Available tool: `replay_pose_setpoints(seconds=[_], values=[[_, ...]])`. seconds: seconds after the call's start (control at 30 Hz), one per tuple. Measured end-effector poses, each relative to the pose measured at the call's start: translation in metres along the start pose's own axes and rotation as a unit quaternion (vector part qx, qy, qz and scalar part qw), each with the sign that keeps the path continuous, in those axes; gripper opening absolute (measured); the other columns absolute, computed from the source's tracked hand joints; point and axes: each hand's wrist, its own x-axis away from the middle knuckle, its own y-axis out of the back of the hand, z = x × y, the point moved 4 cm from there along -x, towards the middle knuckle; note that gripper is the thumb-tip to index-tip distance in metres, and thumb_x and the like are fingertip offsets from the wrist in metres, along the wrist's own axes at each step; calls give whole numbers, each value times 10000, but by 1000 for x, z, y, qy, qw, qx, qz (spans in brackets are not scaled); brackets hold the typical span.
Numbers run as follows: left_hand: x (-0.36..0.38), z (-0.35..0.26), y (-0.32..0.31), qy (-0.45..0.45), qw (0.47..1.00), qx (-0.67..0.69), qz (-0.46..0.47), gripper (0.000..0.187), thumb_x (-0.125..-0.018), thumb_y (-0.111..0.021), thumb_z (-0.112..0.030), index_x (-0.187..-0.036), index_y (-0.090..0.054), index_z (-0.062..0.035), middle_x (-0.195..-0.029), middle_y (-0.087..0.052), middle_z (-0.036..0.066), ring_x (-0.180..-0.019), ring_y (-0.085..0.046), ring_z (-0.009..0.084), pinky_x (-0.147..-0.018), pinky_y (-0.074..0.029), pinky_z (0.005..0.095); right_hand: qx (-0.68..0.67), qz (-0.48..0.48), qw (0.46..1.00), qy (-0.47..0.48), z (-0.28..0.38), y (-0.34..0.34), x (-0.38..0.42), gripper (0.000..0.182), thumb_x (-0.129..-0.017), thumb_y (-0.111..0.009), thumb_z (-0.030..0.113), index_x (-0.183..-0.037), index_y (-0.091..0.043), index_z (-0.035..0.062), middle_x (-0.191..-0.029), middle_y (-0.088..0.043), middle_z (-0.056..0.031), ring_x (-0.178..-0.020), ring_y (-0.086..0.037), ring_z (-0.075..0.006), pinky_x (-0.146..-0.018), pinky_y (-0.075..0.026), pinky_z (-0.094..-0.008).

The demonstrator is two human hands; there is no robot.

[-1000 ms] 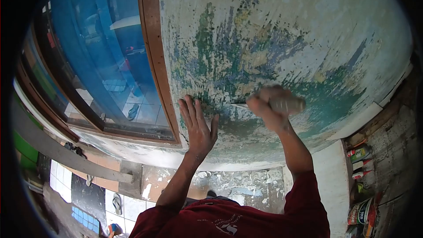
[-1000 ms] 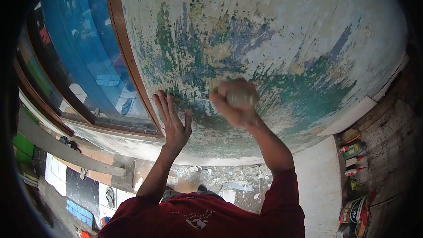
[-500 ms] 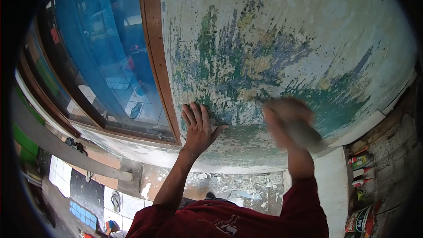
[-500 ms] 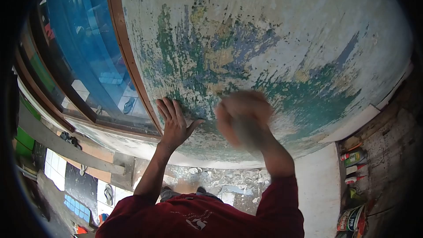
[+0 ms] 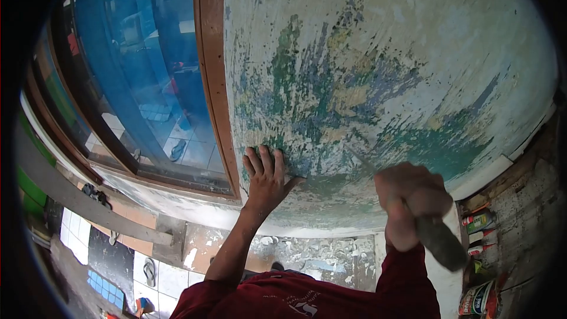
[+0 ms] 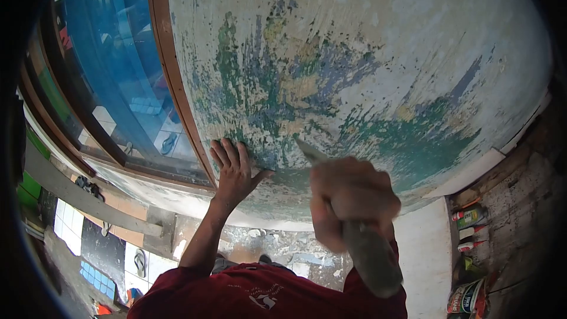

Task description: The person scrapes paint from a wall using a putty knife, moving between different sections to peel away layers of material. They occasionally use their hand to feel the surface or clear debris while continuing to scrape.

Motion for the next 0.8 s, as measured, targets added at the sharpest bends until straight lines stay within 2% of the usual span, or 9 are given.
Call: replay_pose_setpoints(seconds=[0.17, 0.23, 0.3, 0.4, 0.43, 0.53, 0.6, 0.67, 0.8], values=[[-1, 3, -1, -28, 999, -6, -39, 1051, -732, -629, -565, -1287, -134, 178, -1298, -30, 494, -1206, 18, 666, -931, -43, 732, 195, -4, 979, -57, -23, -6, 14, 381, -859, -513, 399, -750, -592, 42, -551, -458, 4, -453, -439, -141, -446, -373, -281], [2, 1, -2, 8, 1000, 2, 1, 1041, -731, -629, -565, -1285, -153, 177, -1290, -57, 499, -1206, 12, 667, -932, -46, 731, 83, -7, 996, 10, -9, -2, -5, 204, -765, -552, 232, -653, -518, 65, -498, -431, -19, -406, -432, -168, -425, -359, -296], [1, 1, -1, -3, 1000, -1, -16, 1028, -731, -627, -566, -1276, -178, 182, -1278, -81, 505, -1205, 10, 668, -932, -46, 730, 50, -2, 997, -60, -17, 0, -8, 246, -751, -590, 185, -574, -445, 97, -487, -400, -22, -371, -383, -182, -416, -333, -300], [6, 0, 0, -19, 1000, 4, -23, 1008, -730, -627, -567, -1263, -214, 184, -1268, -110, 507, -1202, 4, 671, -933, -44, 729, 277, 12, 960, -38, -30, -16, -8, 262, -783, -594, 249, -593, -495, 99, -519, -445, -11, -403, -421, -173, -451, -376, -327], [3, 2, 0, -20, 999, 5, -29, 1002, -730, -627, -567, -1258, -226, 183, -1265, -118, 507, -1201, 2, 672, -934, -43, 728, 286, 26, 958, -15, -26, -16, -4, 220, -728, -612, 148, -559, -479, 99, -501, -450, -14, -414, -446, -172, -444, -380, -319], [1, 1, 0, 5, 1000, 17, 2, 994, -731, -637, -551, -1277, -212, 163, -1269, -133, 497, -1196, -27, 676, -934, -61, 727, 141, -21, 990, 21, -2, -10, 10, 211, -771, -602, 202, -614, -520, 88, -549, -472, -20, -452, -439, -169, -519, -423, -318], [2, 2, 2, -9, 1000, 15, -26, 983, -734, -642, -538, -1285, -210, 151, -1270, -147, 491, -1196, -49, 674, -934, -80, 725, 355, 21, 928, 111, -16, -23, 0, 182, -762, -598, 122, -616, -497, 78, -530, -471, -48, -432, -447, -191, -555, -454, -338], [5, 1, 5, -18, 999, 22, -21, 969, -739, -644, -526, -1291, -211, 143, -1270, -158, 487, -1198, -67, 671, -935, -95, 722, 451, 28, 882, 137, -24, -28, 4, 192, -753, -589, 50, -614, -458, 69, -495, -459, -73, -392, -445, -214, -551, -458, -357], [1, 4, 5, -13, 1000, 16, -18, 938, -754, -637, -509, -1293, -224, 139, -1270, -171, 481, -1204, -85, 661, -939, -111, 716, 146, -47, 988, -28, -17, -12, 9, 259, -797, -558, 167, -605, -419, 64, -475, -411, -66, -353, -367, -204, -516, -417, -343]])
